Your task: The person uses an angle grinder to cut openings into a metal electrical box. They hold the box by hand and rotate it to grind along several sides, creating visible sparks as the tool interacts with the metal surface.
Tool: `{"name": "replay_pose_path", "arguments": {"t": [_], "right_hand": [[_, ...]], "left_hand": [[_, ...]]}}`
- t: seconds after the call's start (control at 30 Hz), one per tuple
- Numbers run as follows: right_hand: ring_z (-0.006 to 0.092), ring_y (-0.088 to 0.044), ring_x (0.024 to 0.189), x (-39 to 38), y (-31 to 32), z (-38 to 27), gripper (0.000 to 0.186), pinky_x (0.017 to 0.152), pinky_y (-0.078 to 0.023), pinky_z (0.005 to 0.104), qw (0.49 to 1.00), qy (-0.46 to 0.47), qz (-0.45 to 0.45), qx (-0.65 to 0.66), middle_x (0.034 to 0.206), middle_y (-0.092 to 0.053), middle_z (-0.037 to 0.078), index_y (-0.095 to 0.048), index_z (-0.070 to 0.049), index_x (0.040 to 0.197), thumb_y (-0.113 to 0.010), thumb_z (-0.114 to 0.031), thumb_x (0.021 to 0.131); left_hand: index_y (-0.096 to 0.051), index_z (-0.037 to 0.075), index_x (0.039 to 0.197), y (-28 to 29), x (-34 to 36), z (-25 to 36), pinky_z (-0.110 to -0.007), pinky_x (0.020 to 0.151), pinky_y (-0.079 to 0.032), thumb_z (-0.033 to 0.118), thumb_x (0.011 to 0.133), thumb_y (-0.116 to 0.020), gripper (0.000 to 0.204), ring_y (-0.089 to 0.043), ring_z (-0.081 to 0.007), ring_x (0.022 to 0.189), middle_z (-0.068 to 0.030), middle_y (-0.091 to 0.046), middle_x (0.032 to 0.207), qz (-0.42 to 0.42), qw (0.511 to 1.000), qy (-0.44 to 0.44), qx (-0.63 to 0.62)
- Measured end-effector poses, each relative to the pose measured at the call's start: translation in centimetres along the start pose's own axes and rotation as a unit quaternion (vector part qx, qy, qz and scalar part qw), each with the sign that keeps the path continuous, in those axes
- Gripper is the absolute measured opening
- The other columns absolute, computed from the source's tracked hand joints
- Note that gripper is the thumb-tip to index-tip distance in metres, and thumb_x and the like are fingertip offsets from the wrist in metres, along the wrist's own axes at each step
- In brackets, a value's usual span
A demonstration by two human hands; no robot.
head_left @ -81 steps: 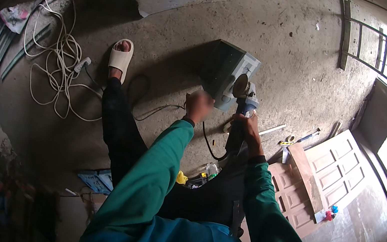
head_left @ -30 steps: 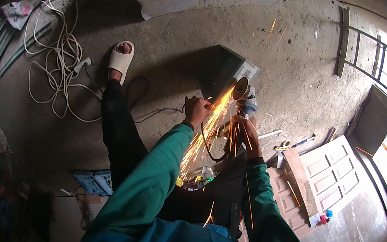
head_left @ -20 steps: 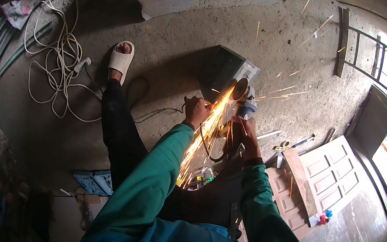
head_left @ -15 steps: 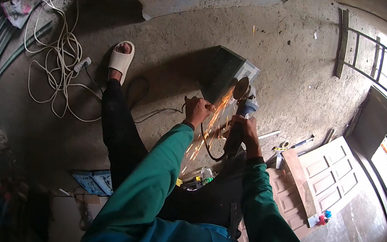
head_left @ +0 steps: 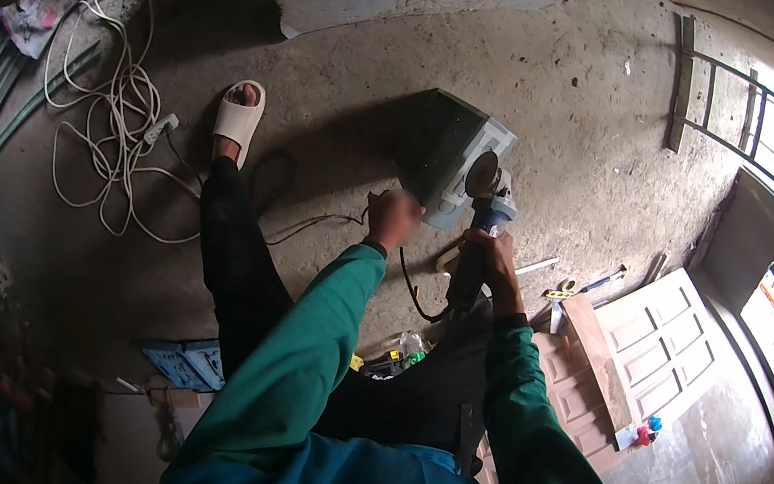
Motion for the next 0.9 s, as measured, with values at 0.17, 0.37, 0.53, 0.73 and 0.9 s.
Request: {"name": "replay_pose_path", "arguments": {"t": [0.17, 0.37, 0.53, 0.73, 0.9], "right_hand": [[0.0167, -0.062, 0.057, 0.2, -0.4, 0.2, 0.017, 0.049, -0.048, 0.0277, 0.999, -0.002, -0.001, 0.035, 0.066, -0.061, 0.008, -0.061, 0.002, 0.073, -0.071, -0.011, 0.071], [0.0184, -0.062, 0.056, 0.3, -0.3, 0.2, 0.015, 0.048, -0.048, 0.0288, 0.998, 0.001, -0.007, 0.058, 0.068, -0.062, 0.009, -0.061, 0.003, 0.074, -0.070, -0.008, 0.071], [0.0190, -0.062, 0.056, 0.6, -1.4, 0.4, 0.015, 0.048, -0.048, 0.0295, 0.998, -0.016, -0.024, 0.062, 0.068, -0.062, 0.010, -0.062, 0.004, 0.076, -0.069, -0.008, 0.072], [0.0189, -0.063, 0.057, 0.8, 1.1, 0.3, 0.016, 0.050, -0.049, 0.0301, 0.998, -0.022, -0.005, 0.065, 0.067, -0.061, 0.009, -0.061, 0.002, 0.079, -0.069, -0.010, 0.071], [0.0194, -0.060, 0.054, 1.8, -1.8, -0.1, 0.022, 0.051, -0.050, 0.0313, 0.999, -0.003, -0.023, 0.037, 0.066, -0.059, 0.010, -0.060, 0.002, 0.081, -0.065, -0.018, 0.073]], "left_hand": [[-0.075, 0.013, 0.081, 0.3, -0.1, 0.3, -0.040, 0.075, -0.047, 0.033, 0.074, -0.072, 0.021, -0.067, -0.0281, 0.075, -0.0093, -0.070, 0.079, 0.020, 0.999, -0.019, 0.032], [-0.075, 0.012, 0.082, 0.1, 0.0, 0.2, -0.039, 0.071, -0.048, 0.032, 0.074, -0.073, 0.021, -0.067, -0.0289, 0.073, -0.0113, -0.070, 0.081, 0.017, 0.999, -0.032, 0.019], [-0.075, 0.012, 0.082, -0.3, 0.1, -1.8, -0.038, 0.069, -0.049, 0.033, 0.075, -0.072, 0.022, -0.067, -0.0276, 0.072, -0.0114, -0.070, 0.078, 0.023, 1.000, -0.010, -0.013], [-0.074, 0.008, 0.082, -1.2, 0.0, 1.0, -0.039, 0.073, -0.049, 0.029, 0.077, -0.072, 0.022, -0.067, -0.0277, 0.075, -0.0139, -0.069, 0.080, -0.015, 1.000, -0.020, -0.018], [-0.066, 0.000, 0.086, -3.9, 0.4, -5.8, -0.041, 0.079, -0.048, 0.025, 0.078, -0.069, 0.026, -0.065, -0.0310, 0.084, -0.0198, -0.066, 0.087, 0.088, 0.991, -0.023, -0.102]]}}
Point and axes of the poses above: each hand's wrist, its own x-axis towards the middle knuckle, its own y-axis out of the back of the hand, z = x × y, the point moved 4 cm from there along x, towards the middle knuckle
